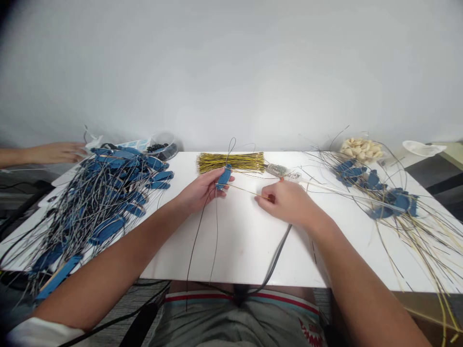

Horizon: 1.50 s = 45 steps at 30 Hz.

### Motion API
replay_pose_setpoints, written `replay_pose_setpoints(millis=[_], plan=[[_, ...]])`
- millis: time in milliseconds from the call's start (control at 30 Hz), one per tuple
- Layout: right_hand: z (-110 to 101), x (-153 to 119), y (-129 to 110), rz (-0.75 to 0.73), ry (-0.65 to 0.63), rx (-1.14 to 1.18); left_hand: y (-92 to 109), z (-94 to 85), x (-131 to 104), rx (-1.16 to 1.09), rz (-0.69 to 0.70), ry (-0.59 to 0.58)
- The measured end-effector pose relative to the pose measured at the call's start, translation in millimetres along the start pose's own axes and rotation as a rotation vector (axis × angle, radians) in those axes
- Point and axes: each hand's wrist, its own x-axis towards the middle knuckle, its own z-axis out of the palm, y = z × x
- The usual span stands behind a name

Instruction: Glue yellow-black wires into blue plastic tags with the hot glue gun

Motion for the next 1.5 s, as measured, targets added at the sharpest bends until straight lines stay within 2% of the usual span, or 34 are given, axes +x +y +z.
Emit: replay_pose_setpoints(millis=[67,200,300,367,400,433,533,600,733,833,1000,1200,1500], plan=[[-2.4,0.9,4.1,0.028,-0.004,0.006,0.2,0.6,-0.2,-0.008,0.005,-0.002],[-3.6,-1.5,-2.0,0.012,-0.083,0.35,1.7,2.4,-2.5,0.0,0.004,-0.013],[-6.7,-7.0,-13.5,-0.024,-0.275,0.592,2.9,2.9,-3.5,0.014,-0.008,-0.012],[-9.1,-9.3,-18.2,-0.064,-0.441,0.66,3.6,3.0,-3.8,0.021,-0.019,-0.022],[-9.0,-9.3,-19.0,-0.075,-0.473,0.656,4.0,3.2,-4.1,0.027,-0.024,-0.031],[-7.5,-8.3,-18.7,-0.07,-0.448,0.629,4.3,3.7,-4.6,0.035,-0.028,-0.039],[7.6,-0.8,-14.9,0.03,-0.177,0.482,4.1,7.2,-8.0,0.069,-0.05,-0.059],[24.2,5.6,-14.3,0.072,-0.073,0.497,2.5,10.8,-11.0,0.082,-0.067,-0.081],[55.9,16.1,-22.2,0.121,-0.087,0.873,-3.1,16.6,-15.0,0.11,-0.029,-0.143],[68.2,20.9,-28.1,0.136,-0.059,1.02,-5.8,17.3,-15.0,0.115,0.004,-0.148],[72.3,24.0,-26.1,0.12,-0.003,1.038,-6.5,17.3,-13.6,0.146,0.004,-0.13],[74.2,22.2,-24.6,0.092,-0.019,0.996,-8.0,18.7,-12.4,0.15,0.036,-0.131],[74.6,22.7,-26.6,0.098,-0.045,1.013,-5.8,18.7,-12.2,0.127,0.01,-0.094]])
